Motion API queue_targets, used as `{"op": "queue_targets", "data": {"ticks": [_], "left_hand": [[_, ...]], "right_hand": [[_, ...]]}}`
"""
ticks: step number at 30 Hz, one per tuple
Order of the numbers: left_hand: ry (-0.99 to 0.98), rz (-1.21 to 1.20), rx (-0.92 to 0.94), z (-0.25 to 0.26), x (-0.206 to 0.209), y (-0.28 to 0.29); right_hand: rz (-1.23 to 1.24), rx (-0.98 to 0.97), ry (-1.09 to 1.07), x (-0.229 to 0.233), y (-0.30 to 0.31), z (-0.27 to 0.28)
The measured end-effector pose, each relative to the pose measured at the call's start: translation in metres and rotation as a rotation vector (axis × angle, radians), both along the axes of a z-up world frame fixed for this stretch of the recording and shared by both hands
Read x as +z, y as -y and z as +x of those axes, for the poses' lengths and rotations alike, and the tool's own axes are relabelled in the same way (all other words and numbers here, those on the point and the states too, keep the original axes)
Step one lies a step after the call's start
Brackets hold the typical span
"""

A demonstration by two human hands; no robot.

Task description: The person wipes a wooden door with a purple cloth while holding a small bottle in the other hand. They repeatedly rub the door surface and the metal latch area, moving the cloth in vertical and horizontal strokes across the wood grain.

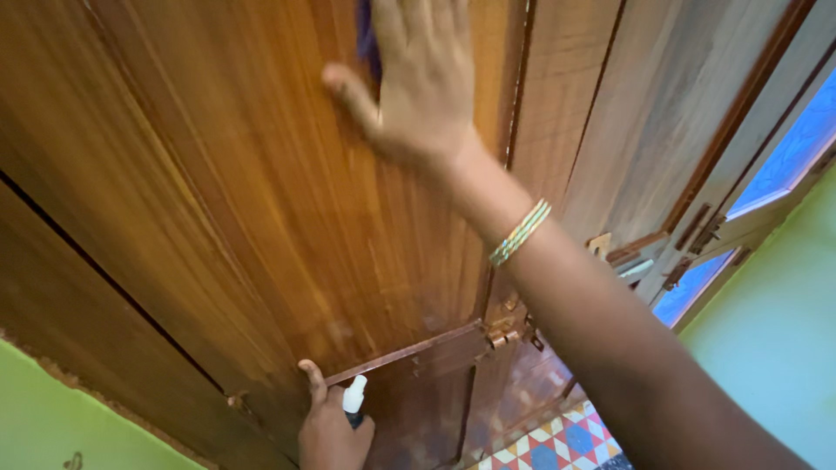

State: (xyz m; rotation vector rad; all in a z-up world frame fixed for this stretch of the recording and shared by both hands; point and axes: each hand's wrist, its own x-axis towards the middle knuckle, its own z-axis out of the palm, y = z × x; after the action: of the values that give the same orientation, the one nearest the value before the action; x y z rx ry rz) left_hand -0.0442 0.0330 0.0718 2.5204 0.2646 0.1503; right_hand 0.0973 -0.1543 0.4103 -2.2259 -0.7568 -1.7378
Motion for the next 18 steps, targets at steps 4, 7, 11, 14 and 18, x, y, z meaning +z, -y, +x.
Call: {"op": "queue_targets", "data": {"ticks": [4,7,11,14,18], "left_hand": [[0.231,-0.034,0.016,0.001,-0.009,0.006],[0.075,-0.040,0.063,-0.003,-0.007,0.008],[0.096,-0.029,0.046,-0.001,0.005,0.007],[0.057,-0.050,0.057,-0.007,0.007,0.008],[0.016,-0.040,0.037,-0.008,0.012,0.003]], "right_hand": [[-0.161,-0.059,-0.035,-0.048,0.001,-0.006],[-0.257,-0.027,-0.079,-0.087,0.004,-0.005],[-0.407,-0.001,-0.006,-0.139,0.009,-0.001],[-0.535,-0.008,0.048,-0.170,0.015,-0.005],[-0.682,0.079,0.140,-0.120,0.030,0.006]]}}
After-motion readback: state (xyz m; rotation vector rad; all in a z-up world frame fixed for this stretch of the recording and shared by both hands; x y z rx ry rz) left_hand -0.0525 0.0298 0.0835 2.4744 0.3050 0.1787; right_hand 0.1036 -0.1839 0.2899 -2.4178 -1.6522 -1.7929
